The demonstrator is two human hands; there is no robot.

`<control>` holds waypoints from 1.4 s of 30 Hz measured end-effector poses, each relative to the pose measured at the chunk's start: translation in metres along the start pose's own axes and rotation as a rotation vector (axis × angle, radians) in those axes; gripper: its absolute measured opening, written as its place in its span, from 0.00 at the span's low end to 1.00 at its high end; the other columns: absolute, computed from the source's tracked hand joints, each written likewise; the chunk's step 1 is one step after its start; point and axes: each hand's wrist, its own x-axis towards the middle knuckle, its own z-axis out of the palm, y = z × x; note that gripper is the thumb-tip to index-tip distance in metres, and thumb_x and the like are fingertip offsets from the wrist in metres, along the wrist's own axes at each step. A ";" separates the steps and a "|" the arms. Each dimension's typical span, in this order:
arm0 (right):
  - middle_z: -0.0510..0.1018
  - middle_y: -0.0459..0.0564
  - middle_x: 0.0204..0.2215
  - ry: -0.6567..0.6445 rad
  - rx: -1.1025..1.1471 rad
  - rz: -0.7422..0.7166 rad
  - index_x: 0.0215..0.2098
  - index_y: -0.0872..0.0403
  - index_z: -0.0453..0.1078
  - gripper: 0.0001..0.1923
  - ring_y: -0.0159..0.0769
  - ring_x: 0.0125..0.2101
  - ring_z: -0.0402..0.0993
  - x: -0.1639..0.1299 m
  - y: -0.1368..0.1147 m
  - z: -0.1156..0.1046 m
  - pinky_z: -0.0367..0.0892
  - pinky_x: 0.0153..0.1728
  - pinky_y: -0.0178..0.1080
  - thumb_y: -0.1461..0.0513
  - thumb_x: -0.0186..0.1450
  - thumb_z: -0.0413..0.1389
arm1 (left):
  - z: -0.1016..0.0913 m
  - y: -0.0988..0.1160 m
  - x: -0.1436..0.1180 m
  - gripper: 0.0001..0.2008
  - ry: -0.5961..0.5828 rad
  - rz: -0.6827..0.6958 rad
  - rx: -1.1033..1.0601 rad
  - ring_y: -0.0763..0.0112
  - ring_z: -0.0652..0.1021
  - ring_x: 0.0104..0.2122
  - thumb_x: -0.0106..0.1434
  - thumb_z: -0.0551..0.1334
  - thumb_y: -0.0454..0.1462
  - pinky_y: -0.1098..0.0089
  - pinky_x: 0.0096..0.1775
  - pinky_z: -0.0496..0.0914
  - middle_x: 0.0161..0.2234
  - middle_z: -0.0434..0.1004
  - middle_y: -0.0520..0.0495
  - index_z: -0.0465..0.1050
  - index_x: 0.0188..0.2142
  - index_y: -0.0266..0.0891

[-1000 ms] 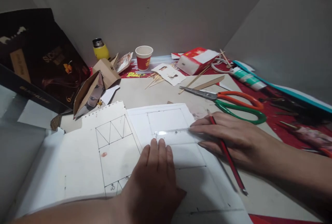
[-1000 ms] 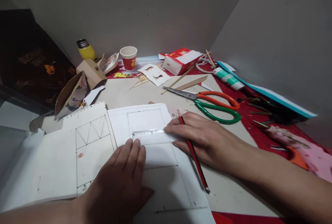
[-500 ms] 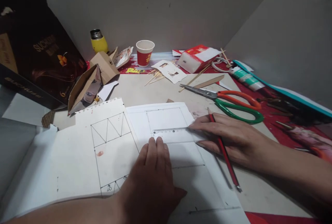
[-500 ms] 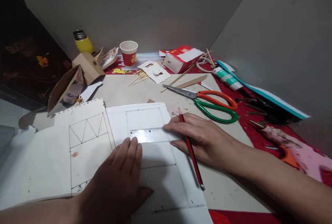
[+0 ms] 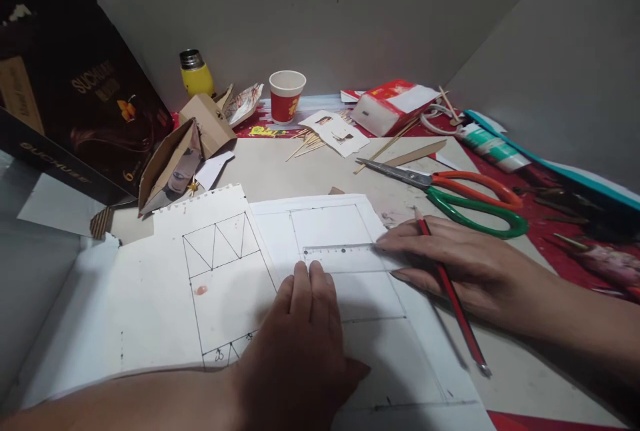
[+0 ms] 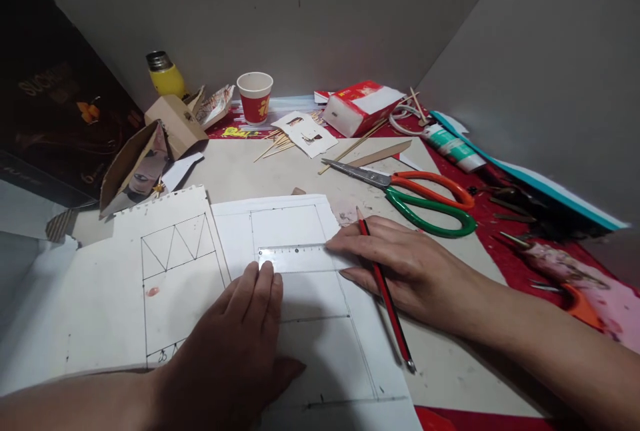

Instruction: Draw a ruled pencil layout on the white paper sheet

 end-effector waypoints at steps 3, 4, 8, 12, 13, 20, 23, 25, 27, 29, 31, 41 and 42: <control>0.81 0.52 0.42 -0.003 0.000 -0.002 0.55 0.46 0.71 0.17 0.42 0.42 0.79 0.002 -0.003 -0.003 0.78 0.41 0.44 0.66 0.68 0.58 | 0.003 0.000 -0.001 0.38 0.022 0.001 -0.008 0.45 0.80 0.52 0.63 0.64 0.58 0.60 0.51 0.75 0.55 0.78 0.28 0.77 0.52 0.22; 0.81 0.52 0.42 -0.004 -0.001 -0.007 0.54 0.48 0.71 0.17 0.42 0.42 0.78 0.002 -0.004 -0.005 0.77 0.41 0.44 0.66 0.68 0.58 | 0.005 0.000 -0.001 0.38 0.028 0.002 -0.011 0.44 0.80 0.52 0.63 0.63 0.58 0.59 0.50 0.76 0.54 0.78 0.28 0.77 0.53 0.21; 0.81 0.53 0.40 -0.005 -0.010 0.016 0.53 0.51 0.72 0.15 0.40 0.40 0.78 0.001 -0.006 -0.010 0.77 0.40 0.43 0.66 0.69 0.59 | 0.017 -0.002 -0.006 0.39 0.027 0.058 0.008 0.40 0.78 0.54 0.68 0.57 0.57 0.56 0.51 0.74 0.56 0.75 0.23 0.73 0.56 0.18; 0.81 0.53 0.40 0.008 0.007 0.040 0.53 0.50 0.71 0.15 0.39 0.40 0.78 -0.002 -0.007 -0.011 0.76 0.40 0.42 0.65 0.69 0.59 | 0.022 -0.004 -0.010 0.36 0.024 0.084 0.026 0.40 0.77 0.56 0.72 0.52 0.54 0.55 0.53 0.72 0.58 0.73 0.22 0.69 0.59 0.18; 0.81 0.53 0.41 0.010 0.006 0.039 0.54 0.50 0.71 0.15 0.39 0.40 0.78 -0.002 -0.007 -0.011 0.76 0.40 0.41 0.66 0.69 0.59 | 0.022 -0.004 -0.010 0.36 0.031 0.085 0.029 0.40 0.77 0.56 0.72 0.52 0.53 0.55 0.53 0.71 0.58 0.73 0.22 0.68 0.59 0.18; 0.80 0.54 0.42 -0.021 0.008 -0.006 0.54 0.53 0.70 0.16 0.39 0.41 0.76 0.002 -0.003 -0.006 0.74 0.42 0.41 0.66 0.68 0.60 | 0.025 -0.004 -0.010 0.36 0.068 0.077 0.035 0.40 0.77 0.55 0.72 0.52 0.54 0.55 0.53 0.70 0.57 0.74 0.22 0.69 0.58 0.18; 0.80 0.54 0.41 -0.034 0.014 -0.009 0.55 0.52 0.70 0.15 0.40 0.41 0.75 0.002 0.001 -0.004 0.73 0.43 0.43 0.64 0.70 0.59 | 0.028 -0.006 -0.012 0.37 0.072 0.089 0.029 0.41 0.77 0.54 0.72 0.52 0.54 0.55 0.53 0.70 0.56 0.76 0.23 0.69 0.58 0.18; 0.80 0.55 0.42 -0.042 0.020 -0.004 0.55 0.52 0.69 0.15 0.40 0.40 0.74 0.002 0.002 -0.003 0.72 0.42 0.44 0.63 0.71 0.59 | 0.029 -0.007 -0.012 0.37 0.085 0.091 0.035 0.42 0.77 0.54 0.71 0.51 0.54 0.56 0.53 0.69 0.55 0.76 0.23 0.69 0.58 0.18; 0.80 0.55 0.42 -0.041 0.025 -0.010 0.56 0.52 0.68 0.15 0.40 0.40 0.74 0.002 0.002 -0.003 0.72 0.42 0.44 0.63 0.71 0.58 | 0.029 -0.008 -0.012 0.37 0.102 0.096 0.044 0.42 0.77 0.54 0.71 0.51 0.54 0.55 0.54 0.68 0.55 0.76 0.21 0.69 0.57 0.17; 0.80 0.55 0.43 -0.032 0.027 -0.026 0.56 0.52 0.68 0.16 0.40 0.40 0.73 0.002 0.002 -0.002 0.71 0.42 0.44 0.63 0.71 0.58 | 0.030 -0.008 -0.012 0.37 0.111 0.099 0.053 0.40 0.77 0.53 0.71 0.51 0.55 0.54 0.53 0.67 0.54 0.76 0.20 0.69 0.56 0.17; 0.80 0.55 0.43 -0.027 0.029 -0.038 0.56 0.52 0.68 0.16 0.40 0.40 0.73 0.002 0.001 -0.002 0.71 0.42 0.43 0.63 0.71 0.59 | 0.030 -0.008 -0.012 0.38 0.111 0.099 0.062 0.39 0.78 0.53 0.71 0.51 0.55 0.54 0.53 0.67 0.53 0.76 0.19 0.70 0.56 0.16; 0.81 0.54 0.41 -0.023 0.004 -0.044 0.55 0.53 0.68 0.14 0.40 0.40 0.73 0.005 0.001 -0.001 0.71 0.41 0.43 0.63 0.72 0.58 | 0.034 -0.010 -0.011 0.40 0.086 0.132 0.078 0.38 0.77 0.53 0.71 0.50 0.56 0.53 0.55 0.66 0.53 0.77 0.19 0.70 0.56 0.15; 0.81 0.55 0.41 -0.024 0.002 -0.040 0.54 0.53 0.68 0.13 0.40 0.40 0.72 0.004 0.001 -0.002 0.71 0.41 0.43 0.62 0.72 0.58 | 0.034 -0.011 -0.011 0.40 0.083 0.131 0.077 0.39 0.77 0.53 0.71 0.50 0.56 0.53 0.55 0.66 0.53 0.77 0.19 0.70 0.56 0.16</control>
